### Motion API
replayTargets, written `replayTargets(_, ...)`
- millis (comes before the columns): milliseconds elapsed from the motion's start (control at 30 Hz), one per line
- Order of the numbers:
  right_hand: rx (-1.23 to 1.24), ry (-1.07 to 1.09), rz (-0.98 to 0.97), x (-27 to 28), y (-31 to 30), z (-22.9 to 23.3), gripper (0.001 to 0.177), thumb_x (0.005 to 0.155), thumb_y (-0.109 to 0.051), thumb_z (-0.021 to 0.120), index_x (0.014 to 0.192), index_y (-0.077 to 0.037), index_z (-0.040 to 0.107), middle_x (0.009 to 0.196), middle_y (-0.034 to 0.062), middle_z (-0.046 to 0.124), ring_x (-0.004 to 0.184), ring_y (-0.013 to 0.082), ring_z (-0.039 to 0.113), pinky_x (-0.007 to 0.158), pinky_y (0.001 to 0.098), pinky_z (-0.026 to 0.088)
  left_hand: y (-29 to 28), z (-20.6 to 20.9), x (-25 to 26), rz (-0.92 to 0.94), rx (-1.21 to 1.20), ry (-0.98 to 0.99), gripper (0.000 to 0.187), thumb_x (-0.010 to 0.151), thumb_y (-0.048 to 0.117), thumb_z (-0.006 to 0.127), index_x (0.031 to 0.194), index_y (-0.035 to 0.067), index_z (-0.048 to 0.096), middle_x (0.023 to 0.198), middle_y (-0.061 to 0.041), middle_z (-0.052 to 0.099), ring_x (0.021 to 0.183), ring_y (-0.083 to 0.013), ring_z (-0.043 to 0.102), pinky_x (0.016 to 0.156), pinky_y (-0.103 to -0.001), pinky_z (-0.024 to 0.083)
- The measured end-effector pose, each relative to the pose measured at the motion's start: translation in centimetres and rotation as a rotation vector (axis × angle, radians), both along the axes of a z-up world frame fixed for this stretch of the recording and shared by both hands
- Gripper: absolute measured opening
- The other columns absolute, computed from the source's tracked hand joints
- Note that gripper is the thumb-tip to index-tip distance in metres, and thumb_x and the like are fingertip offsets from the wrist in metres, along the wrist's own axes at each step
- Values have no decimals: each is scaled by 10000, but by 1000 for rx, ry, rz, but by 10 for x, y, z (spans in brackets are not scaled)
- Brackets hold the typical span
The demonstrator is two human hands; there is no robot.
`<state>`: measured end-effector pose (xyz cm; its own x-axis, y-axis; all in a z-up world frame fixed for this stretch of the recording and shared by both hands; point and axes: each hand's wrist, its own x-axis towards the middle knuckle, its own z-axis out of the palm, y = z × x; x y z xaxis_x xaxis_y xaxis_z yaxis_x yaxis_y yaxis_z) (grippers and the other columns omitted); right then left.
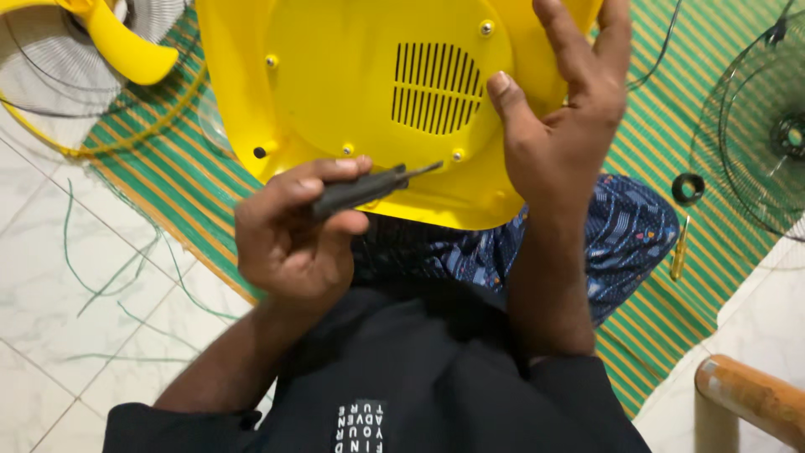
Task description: The person uses a screwdriver to tighten screws on the back cover of a yellow electric fan. The fan motor and other disassembled parts are visible on the floor nearby.
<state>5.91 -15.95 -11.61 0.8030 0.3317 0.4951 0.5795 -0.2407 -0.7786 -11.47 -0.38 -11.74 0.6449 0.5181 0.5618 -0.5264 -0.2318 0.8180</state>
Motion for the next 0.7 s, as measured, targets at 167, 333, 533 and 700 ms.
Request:
replayTargets(167,78,90,146,0,7,7,536,989,123,693,1492,5,549,1571,151,370,1450,298,508,1200,312,465,9,-13,4,10,-192,18,341,1067,105,722,1359,35,559,1151,-176,712,1053,-257,748,971,-391,653)
replayTargets(333,-270,-53,291,4,-24,18,919,769,-28,884,1544,45,394,1535,242,334,1470,457,342,1258,480,368,19,-10,-7,7,-274,103,474,1063,-34,714,1479,-14,488,1204,-181,679,1120,-265,707,1029,-431,644)
replayTargets(533,-322,-180,264,9,-31,-4,726,778,-33,894,1397,1,515,1354,216,537,1299,437,444,1137,493,402,7,-15,-18,29,-218,175,530,1092,-111,686,1548,20,449,1256,-190,677,1142,-259,714,1060,-406,635)
replayTargets(700,-304,-185,264,4,-33,-14,587,815,-49,876,1306,10,560,1251,211,574,1190,422,516,1066,512,430,-4,-19,-28,119,79,202,516,1140,-152,703,1540,63,459,1320,-196,668,1164,-245,685,1093,-373,585)
